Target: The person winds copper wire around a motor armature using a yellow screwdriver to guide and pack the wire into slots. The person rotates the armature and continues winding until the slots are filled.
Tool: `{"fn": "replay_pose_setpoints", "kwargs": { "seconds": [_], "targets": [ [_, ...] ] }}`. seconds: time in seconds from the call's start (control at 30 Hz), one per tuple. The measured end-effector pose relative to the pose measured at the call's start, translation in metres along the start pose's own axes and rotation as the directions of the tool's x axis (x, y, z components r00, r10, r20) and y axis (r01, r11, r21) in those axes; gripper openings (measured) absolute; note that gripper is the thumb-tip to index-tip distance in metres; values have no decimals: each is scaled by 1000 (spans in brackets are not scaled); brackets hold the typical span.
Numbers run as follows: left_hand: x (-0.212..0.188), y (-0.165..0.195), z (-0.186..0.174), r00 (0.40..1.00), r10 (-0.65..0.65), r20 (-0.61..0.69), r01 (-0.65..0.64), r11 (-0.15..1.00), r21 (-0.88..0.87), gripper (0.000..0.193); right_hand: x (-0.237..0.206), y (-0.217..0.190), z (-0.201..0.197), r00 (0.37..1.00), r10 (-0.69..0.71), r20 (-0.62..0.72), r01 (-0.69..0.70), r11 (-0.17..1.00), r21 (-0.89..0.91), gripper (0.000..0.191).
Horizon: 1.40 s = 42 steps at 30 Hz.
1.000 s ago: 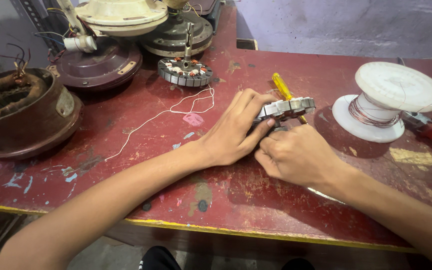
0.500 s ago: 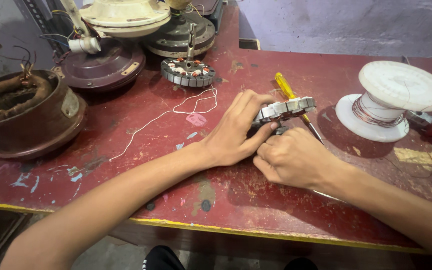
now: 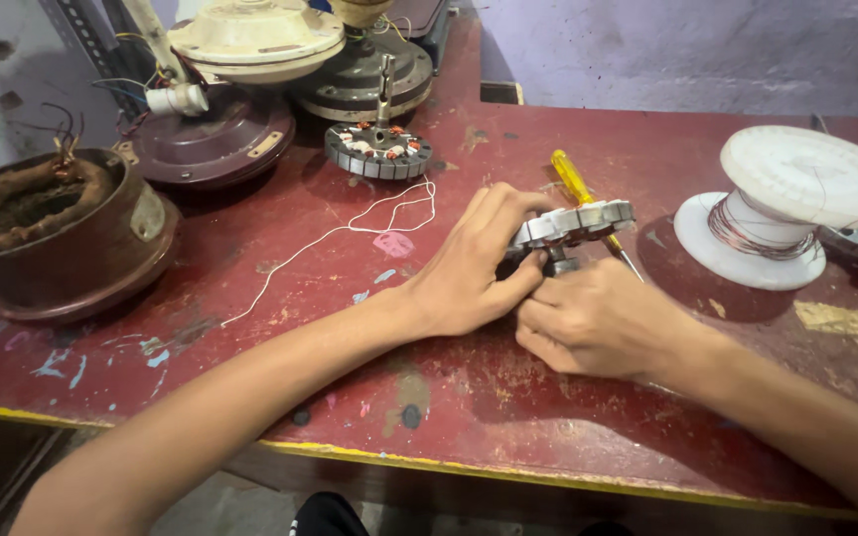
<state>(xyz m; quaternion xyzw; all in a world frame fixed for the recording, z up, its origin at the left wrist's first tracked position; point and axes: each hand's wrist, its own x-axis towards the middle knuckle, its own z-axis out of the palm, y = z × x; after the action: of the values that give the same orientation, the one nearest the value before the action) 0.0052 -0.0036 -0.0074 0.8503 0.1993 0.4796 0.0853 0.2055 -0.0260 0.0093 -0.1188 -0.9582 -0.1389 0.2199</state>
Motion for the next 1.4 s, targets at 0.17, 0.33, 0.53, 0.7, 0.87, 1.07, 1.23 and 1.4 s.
{"fn": "replay_pose_setpoints", "kwargs": {
  "seconds": [0.17, 0.33, 0.53, 0.7, 0.87, 1.07, 1.23, 1.4],
  "targets": [
    [0, 2, -2, 999, 16, 40, -16, 1000, 18, 47, -1, 9, -20, 956, -180, -231, 147, 977, -156, 22],
    [-1, 2, -2, 999, 31, 44, -32, 999, 29, 57, 4, 19, -33, 889, -83, -449, -52, 958, -280, 32],
    [0, 0, 2, 999, 12, 41, -14, 998, 68, 56, 9, 18, -32, 920, 186, -344, -174, 983, 64, 49],
    [0, -2, 0, 998, 9, 59, -12, 998, 56, 57, 5, 24, -31, 892, 387, -231, -373, 922, 103, 38],
    [1, -1, 0, 998, 14, 53, -18, 997, 74, 56, 1, 24, -29, 885, 395, -246, -365, 917, 160, 37],
    [1, 0, 0, 998, 17, 54, -21, 997, 77, 56, 4, 24, -32, 896, 361, -258, -326, 930, 167, 39],
    [0, -2, -1, 998, 39, 45, -42, 997, 69, 56, 3, 25, -32, 892, 390, -228, -369, 920, 129, 37],
    [0, -3, 0, 999, 17, 47, -20, 997, 73, 48, 1, 28, -30, 903, 360, -237, -334, 932, 144, 40]
  ]
}}
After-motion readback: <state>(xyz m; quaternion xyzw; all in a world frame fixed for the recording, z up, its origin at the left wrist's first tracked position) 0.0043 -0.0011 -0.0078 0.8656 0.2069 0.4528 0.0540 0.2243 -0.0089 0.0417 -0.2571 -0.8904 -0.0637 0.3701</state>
